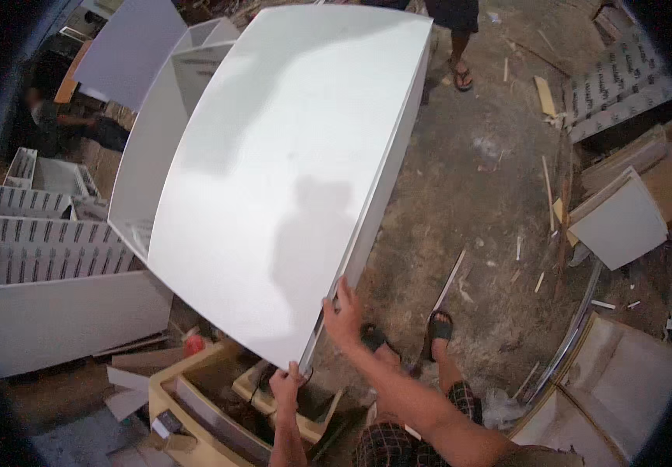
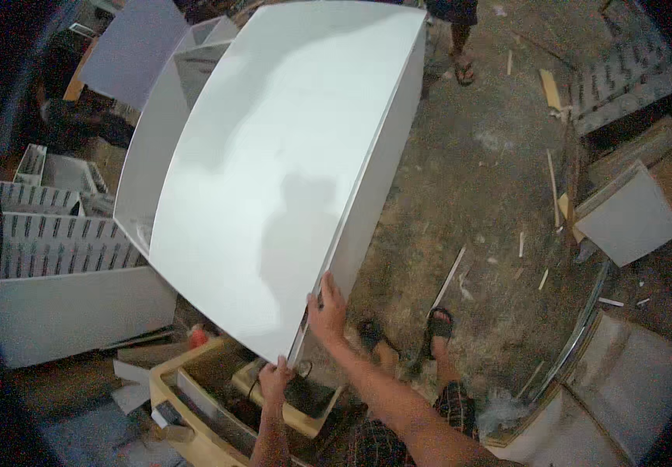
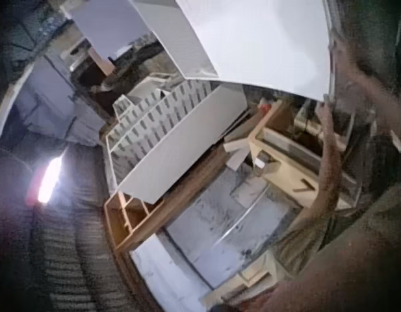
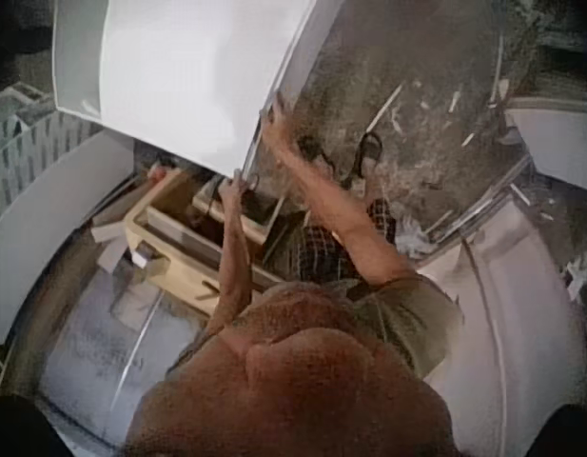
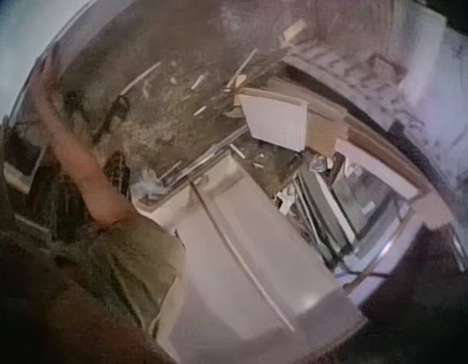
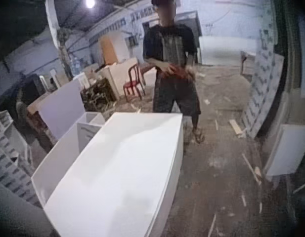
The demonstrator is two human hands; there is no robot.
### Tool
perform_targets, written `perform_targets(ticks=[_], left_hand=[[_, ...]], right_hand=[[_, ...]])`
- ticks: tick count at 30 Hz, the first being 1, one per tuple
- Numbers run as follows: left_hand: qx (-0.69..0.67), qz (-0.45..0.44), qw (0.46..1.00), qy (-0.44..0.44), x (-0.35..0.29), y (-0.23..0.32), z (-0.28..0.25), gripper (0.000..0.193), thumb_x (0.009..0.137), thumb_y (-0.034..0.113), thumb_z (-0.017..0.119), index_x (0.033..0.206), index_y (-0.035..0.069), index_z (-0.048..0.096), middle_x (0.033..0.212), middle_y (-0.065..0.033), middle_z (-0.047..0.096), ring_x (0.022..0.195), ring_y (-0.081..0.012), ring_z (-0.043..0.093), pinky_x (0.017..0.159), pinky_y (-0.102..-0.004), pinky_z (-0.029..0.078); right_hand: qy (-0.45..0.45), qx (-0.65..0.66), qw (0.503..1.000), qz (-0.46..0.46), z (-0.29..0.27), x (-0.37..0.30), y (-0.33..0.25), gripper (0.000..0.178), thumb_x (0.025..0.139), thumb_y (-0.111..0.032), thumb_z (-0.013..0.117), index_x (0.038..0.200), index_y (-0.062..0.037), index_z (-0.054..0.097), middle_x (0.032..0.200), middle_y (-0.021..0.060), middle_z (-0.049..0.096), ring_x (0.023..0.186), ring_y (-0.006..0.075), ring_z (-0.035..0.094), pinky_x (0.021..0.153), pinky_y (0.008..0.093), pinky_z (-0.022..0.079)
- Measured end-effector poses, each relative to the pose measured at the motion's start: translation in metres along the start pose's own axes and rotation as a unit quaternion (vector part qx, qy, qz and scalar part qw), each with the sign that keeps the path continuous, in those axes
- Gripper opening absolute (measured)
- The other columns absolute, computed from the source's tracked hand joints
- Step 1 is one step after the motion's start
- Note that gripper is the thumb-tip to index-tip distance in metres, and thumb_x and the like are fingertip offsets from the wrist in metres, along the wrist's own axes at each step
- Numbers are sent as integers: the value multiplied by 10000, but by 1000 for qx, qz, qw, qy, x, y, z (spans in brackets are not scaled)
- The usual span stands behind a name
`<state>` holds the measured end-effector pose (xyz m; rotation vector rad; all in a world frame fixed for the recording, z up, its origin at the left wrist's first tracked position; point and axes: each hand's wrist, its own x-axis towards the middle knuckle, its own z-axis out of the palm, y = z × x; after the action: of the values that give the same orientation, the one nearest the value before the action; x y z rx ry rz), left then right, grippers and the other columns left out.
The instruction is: The person aligns a white laminate panel with a wooden frame, presses it into place, and then reviews a paper diagram.
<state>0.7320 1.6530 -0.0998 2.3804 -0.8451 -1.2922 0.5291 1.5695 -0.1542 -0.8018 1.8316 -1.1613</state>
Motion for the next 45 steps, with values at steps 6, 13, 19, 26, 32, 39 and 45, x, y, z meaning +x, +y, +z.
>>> perform_targets(ticks=[6,13,19,26,32,39,45], left_hand=[[-1,29,1000,-3,-6,0,-2,420,913,328,684,813,-73,611,709,-136,629,619,-183,621,564,-369,526],[38,37,999,0,4,-16,0,497,888,383,698,780,-91,595,674,-133,618,611,-169,609,551,-359,485],[91,55,994,26,9,-29,2,482,860,380,723,748,-74,607,673,-103,618,600,-145,577,557,-317,453],[70,103,992,27,11,-24,-16,500,878,455,682,856,-44,681,657,-79,632,599,-148,580,570,-334,460],[117,95,988,25,8,-11,2,610,855,490,699,625,-2,420,581,-68,470,574,-157,419,552,-394,387],[-9,98,994,45,-10,-6,18,560,843,384,748,605,-13,433,601,-28,471,612,-105,377,538,-339,356],[72,114,990,43,-4,-4,0,437,844,351,734,735,-51,600,677,-79,574,660,-131,465,616,-340,419]], right_hand=[[12,-10,1000,-11,1,-2,-2,698,871,-148,626,1470,31,316,1467,248,391,1335,401,403,1097,450,341],[-8,-24,1000,-1,0,-8,-4,673,892,-140,599,1473,32,307,1490,240,358,1363,407,347,1117,487,290],[36,7,998,-42,2,-1,5,670,901,-140,594,1476,36,302,1483,257,356,1351,399,367,1118,490,279],[-35,19,996,-80,18,-26,11,608,957,-203,548,1449,77,325,1484,264,371,1362,413,374,1128,465,280],[243,298,897,217,-19,-29,171,493,1023,-287,464,1378,54,434,1396,183,484,1230,307,505,1033,373,393],[170,224,946,163,81,22,96,537,1010,-365,400,1370,34,425,1403,154,444,1237,287,447,1034,390,351],[69,275,904,320,31,-31,90,631,1009,-493,372,1486,-81,356,1508,137,367,1386,273,340,1132,417,254]])
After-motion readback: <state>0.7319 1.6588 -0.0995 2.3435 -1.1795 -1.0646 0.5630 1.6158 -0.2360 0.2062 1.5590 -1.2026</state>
